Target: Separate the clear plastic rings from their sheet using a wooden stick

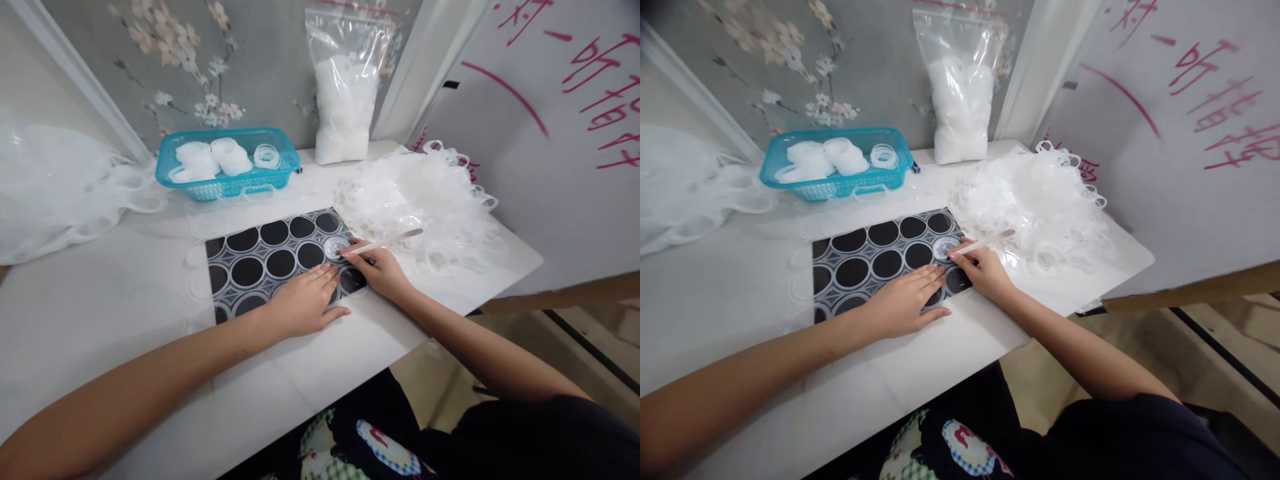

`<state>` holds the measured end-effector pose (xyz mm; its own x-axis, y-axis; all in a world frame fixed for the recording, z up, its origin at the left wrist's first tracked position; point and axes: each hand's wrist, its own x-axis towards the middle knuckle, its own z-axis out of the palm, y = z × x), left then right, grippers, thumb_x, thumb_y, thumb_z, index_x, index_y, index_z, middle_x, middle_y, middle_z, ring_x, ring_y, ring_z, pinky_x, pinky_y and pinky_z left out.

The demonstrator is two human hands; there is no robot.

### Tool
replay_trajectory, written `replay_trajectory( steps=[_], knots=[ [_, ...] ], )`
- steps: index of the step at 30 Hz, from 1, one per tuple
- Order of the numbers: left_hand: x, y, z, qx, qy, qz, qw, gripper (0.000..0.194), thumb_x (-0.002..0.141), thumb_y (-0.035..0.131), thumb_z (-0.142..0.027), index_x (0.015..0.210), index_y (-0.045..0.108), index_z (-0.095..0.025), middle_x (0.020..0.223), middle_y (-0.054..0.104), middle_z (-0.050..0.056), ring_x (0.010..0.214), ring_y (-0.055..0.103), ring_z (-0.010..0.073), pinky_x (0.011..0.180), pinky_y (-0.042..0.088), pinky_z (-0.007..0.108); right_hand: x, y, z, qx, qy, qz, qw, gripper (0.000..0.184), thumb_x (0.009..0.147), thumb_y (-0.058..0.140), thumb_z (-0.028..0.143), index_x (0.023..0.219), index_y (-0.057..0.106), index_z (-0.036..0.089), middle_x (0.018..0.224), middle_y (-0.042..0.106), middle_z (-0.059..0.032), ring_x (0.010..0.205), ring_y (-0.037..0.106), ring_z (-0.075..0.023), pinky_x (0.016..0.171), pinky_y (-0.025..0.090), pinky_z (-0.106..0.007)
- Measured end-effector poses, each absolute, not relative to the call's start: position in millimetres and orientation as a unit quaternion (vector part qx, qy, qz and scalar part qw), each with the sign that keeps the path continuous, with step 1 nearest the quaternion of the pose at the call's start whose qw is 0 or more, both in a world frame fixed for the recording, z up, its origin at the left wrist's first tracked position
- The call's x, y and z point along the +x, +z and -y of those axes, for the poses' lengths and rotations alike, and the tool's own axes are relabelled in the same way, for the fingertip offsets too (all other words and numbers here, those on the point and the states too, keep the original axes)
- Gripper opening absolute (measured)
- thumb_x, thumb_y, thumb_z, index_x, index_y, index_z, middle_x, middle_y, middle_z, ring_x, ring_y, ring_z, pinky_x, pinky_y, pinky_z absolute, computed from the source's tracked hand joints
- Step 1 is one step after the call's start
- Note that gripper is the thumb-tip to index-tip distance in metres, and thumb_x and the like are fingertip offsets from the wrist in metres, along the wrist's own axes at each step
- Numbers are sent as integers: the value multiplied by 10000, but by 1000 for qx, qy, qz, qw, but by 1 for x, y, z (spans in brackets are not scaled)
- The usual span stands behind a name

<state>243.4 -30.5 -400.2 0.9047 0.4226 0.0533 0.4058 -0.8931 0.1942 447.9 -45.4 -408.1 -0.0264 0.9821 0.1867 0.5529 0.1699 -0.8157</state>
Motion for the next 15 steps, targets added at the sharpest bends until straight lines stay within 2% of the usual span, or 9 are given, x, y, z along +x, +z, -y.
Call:
replay_trajectory(
  steps=[7,12,14,15],
  knots=[
    [242,-404,30,968,71,-212,113,637,951,430,-529,1309,514,-8,1390,478,229,1360,390,287,1154,303,383,448,-415,50,-579,236,688,369,273,921,506,372,807,717,242,1007,740,-21,1167,599,-259,1081,404,-461],
    [242,-400,29,967,53,-213,128,702,920,478,-552,1341,481,11,1419,435,237,1375,359,305,1156,295,391,447,-410,44,-556,45,792,248,222,897,512,194,968,690,304,1040,729,8,1322,442,-259,1172,201,-536],
    [243,-395,28,966,35,-215,139,712,906,502,-559,1336,489,8,1420,432,235,1366,373,313,1140,318,405,465,-395,21,-575,-18,782,241,246,878,522,162,994,680,311,1036,720,-10,1283,467,-268,1162,202,-552],
    [244,-392,26,964,28,-217,150,701,902,510,-559,1330,501,-4,1420,437,228,1359,383,313,1128,334,414,480,-385,5,-601,-53,752,265,262,888,499,161,1025,673,300,1057,706,-28,1267,474,-281,1141,223,-575]
  ],
)
